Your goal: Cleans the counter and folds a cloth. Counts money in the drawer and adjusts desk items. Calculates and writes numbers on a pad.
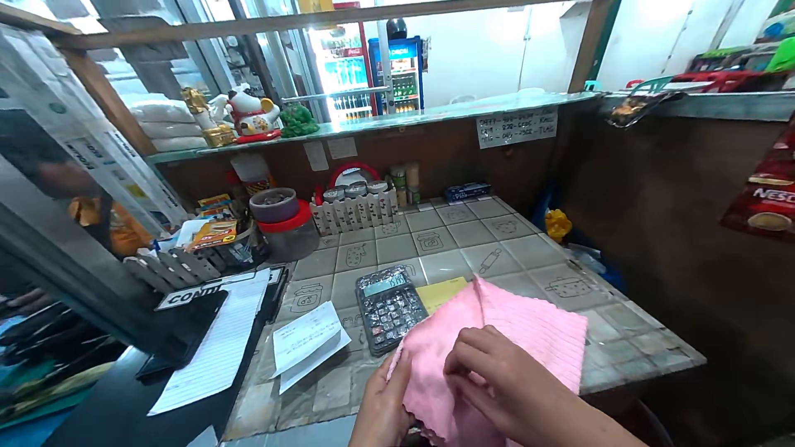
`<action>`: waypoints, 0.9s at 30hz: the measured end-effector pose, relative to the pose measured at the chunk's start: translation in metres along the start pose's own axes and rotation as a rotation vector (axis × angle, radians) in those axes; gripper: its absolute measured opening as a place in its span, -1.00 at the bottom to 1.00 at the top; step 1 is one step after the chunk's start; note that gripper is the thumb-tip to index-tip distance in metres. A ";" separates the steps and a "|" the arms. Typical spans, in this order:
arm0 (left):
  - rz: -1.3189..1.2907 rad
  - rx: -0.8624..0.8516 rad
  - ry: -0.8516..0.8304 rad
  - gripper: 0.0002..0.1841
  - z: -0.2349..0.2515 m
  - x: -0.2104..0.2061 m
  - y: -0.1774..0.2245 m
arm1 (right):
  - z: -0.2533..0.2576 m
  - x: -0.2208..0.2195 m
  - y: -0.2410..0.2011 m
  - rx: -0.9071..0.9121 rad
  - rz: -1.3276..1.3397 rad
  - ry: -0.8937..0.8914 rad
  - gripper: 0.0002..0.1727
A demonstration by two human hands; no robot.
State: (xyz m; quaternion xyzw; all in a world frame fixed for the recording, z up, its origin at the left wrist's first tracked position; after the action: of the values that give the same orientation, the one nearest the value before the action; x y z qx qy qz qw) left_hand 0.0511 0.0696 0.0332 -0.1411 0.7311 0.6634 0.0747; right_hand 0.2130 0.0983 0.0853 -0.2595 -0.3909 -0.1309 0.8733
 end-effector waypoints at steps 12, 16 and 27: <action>0.007 -0.004 0.011 -0.57 -0.002 0.000 0.000 | -0.022 0.041 0.057 -0.585 0.927 0.301 -0.86; 0.022 -0.024 0.026 -0.60 -0.001 0.003 -0.001 | -0.085 0.115 0.092 -0.704 0.770 0.753 -0.86; 0.118 -0.057 0.004 -0.70 0.000 0.006 0.003 | -0.360 0.092 0.228 -1.632 0.482 1.344 -0.73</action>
State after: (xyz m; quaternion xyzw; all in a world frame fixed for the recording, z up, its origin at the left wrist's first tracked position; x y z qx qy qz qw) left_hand 0.0445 0.0693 0.0340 -0.1008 0.7190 0.6870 0.0300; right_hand 0.5934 0.0850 -0.1267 -0.7073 0.4338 -0.2919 0.4757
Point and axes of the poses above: each hand's wrist, its own z-axis towards the middle knuckle, its own x-axis out of the back of the hand, y = z × x, the point moved 6 cm from there along z, towards the middle knuckle, and after that the axes turned 4 degrees about -x, right-handed, at the moved point
